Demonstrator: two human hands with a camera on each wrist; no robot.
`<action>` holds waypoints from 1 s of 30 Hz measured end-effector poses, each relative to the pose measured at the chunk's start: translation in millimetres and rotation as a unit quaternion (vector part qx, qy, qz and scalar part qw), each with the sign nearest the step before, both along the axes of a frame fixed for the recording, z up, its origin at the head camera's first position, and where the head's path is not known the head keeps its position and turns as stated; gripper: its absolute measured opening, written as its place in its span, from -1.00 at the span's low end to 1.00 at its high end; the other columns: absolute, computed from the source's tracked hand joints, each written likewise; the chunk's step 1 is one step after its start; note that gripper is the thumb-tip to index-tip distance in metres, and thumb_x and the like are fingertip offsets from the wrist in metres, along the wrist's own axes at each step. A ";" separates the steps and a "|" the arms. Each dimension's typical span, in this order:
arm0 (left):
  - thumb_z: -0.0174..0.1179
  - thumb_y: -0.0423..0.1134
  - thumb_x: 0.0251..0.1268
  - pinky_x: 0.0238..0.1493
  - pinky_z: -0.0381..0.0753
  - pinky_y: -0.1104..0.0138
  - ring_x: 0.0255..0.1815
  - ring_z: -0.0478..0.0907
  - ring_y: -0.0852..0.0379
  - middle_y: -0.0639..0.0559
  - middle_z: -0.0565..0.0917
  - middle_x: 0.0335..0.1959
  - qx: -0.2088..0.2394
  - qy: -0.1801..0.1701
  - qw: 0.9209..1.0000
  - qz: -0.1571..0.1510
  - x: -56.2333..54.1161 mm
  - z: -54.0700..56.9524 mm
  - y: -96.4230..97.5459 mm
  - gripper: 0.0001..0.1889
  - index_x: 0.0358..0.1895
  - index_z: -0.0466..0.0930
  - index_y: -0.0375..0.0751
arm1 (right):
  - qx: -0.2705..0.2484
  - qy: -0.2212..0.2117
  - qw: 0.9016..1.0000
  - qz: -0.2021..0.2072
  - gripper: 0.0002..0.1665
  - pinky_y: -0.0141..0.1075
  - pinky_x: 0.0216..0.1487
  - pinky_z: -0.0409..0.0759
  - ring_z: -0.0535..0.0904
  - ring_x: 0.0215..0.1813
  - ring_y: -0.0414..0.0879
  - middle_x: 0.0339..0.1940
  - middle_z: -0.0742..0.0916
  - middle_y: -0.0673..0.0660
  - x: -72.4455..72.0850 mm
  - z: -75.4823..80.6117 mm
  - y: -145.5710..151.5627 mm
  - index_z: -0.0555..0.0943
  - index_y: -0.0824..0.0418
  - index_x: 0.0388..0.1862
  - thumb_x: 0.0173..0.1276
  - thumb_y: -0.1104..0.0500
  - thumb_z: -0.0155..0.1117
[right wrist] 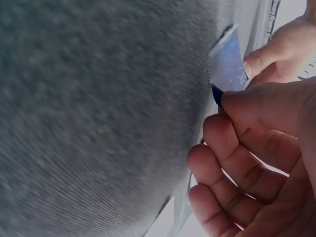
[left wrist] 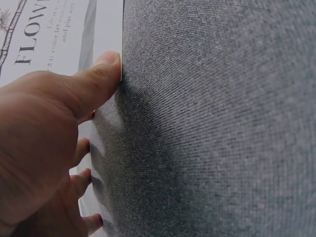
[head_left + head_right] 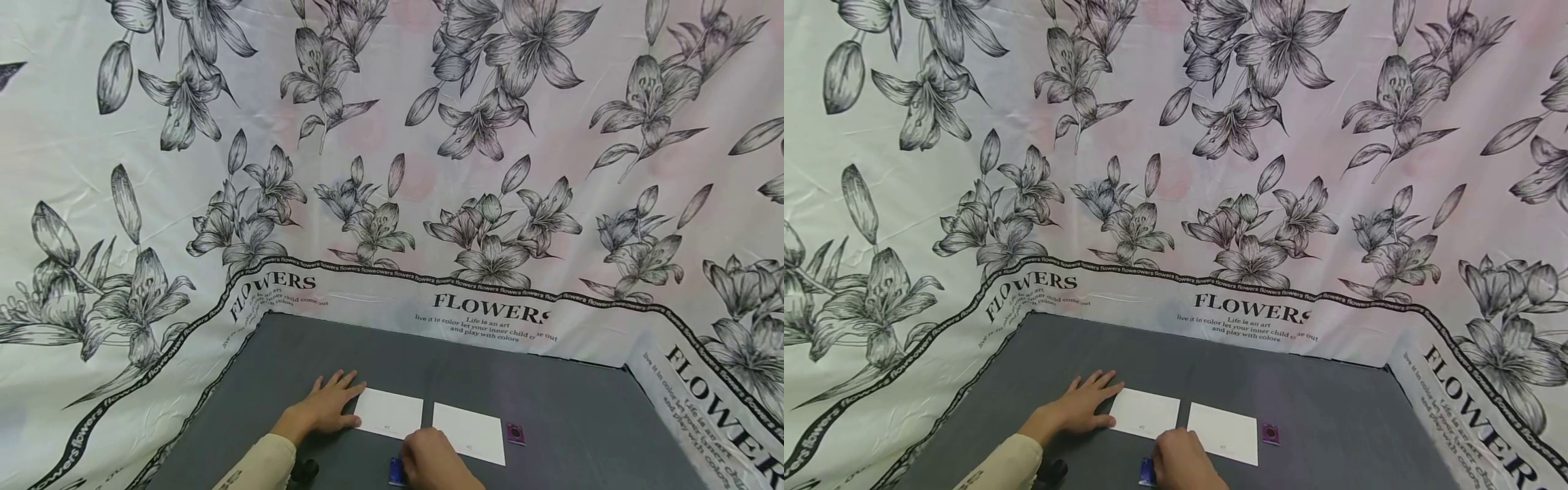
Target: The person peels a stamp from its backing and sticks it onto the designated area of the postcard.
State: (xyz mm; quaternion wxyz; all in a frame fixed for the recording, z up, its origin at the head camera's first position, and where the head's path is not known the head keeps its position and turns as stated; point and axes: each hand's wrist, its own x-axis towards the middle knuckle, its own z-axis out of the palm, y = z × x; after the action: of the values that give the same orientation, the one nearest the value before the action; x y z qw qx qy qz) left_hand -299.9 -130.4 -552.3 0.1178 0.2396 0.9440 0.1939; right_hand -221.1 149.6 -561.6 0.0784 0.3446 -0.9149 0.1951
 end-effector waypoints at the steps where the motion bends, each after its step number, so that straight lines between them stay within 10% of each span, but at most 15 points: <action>1: 0.41 0.12 0.47 0.61 -0.09 -0.53 0.81 0.02 -0.40 -0.21 0.20 0.79 0.001 0.000 1.000 -0.001 -1.6 -2.7 -0.5 -0.18 0.70 0.36 0.01 | 0.001 -0.017 1.000 -0.008 -0.74 -0.47 -0.49 0.38 0.29 -0.57 -0.43 -0.68 0.59 -0.21 1.6 5.2 -1.0 0.70 0.07 -0.64 0.16 0.35 0.44; 6: 0.39 0.20 0.47 0.60 -0.10 -0.55 0.81 0.00 -0.41 -0.20 0.17 0.80 0.009 0.004 1.000 -0.006 -7.6 -14.4 -2.3 -0.16 0.72 0.33 0.09 | 0.016 -0.048 0.998 -0.024 -0.71 -0.46 -0.46 0.40 0.30 -0.55 -0.41 -0.67 0.56 -0.22 3.7 20.3 -2.3 0.67 0.05 -0.62 0.24 0.33 0.44; 15: 0.39 0.11 0.50 0.59 -0.06 -0.55 0.79 0.02 -0.43 -0.25 0.20 0.78 0.003 0.005 1.000 -0.008 0.3 -2.4 0.1 -0.19 0.70 0.34 -0.03 | -0.004 -0.071 0.997 -0.021 -0.83 -0.43 -0.40 0.54 0.45 -0.48 -0.43 -0.55 0.71 -0.15 -1.7 34.9 0.7 0.80 0.13 -0.44 0.37 0.30 0.50; 30: 0.38 0.11 0.52 0.61 -0.07 -0.53 0.80 0.02 -0.41 -0.25 0.20 0.78 -0.007 0.007 1.000 -0.011 1.6 1.5 0.6 -0.19 0.71 0.34 -0.06 | 0.001 -0.026 0.999 -0.034 -0.89 -0.39 -0.36 0.57 0.45 -0.47 -0.40 -0.54 0.75 -0.11 -8.8 51.0 2.4 0.82 0.15 -0.42 0.29 0.32 0.54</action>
State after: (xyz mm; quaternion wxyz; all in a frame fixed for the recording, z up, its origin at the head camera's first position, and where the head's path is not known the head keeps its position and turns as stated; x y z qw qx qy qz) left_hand -298.3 -129.8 -550.8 0.1147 0.2509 0.9433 0.1845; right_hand -229.8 152.0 -510.6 0.0611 0.3085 -0.9278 0.2006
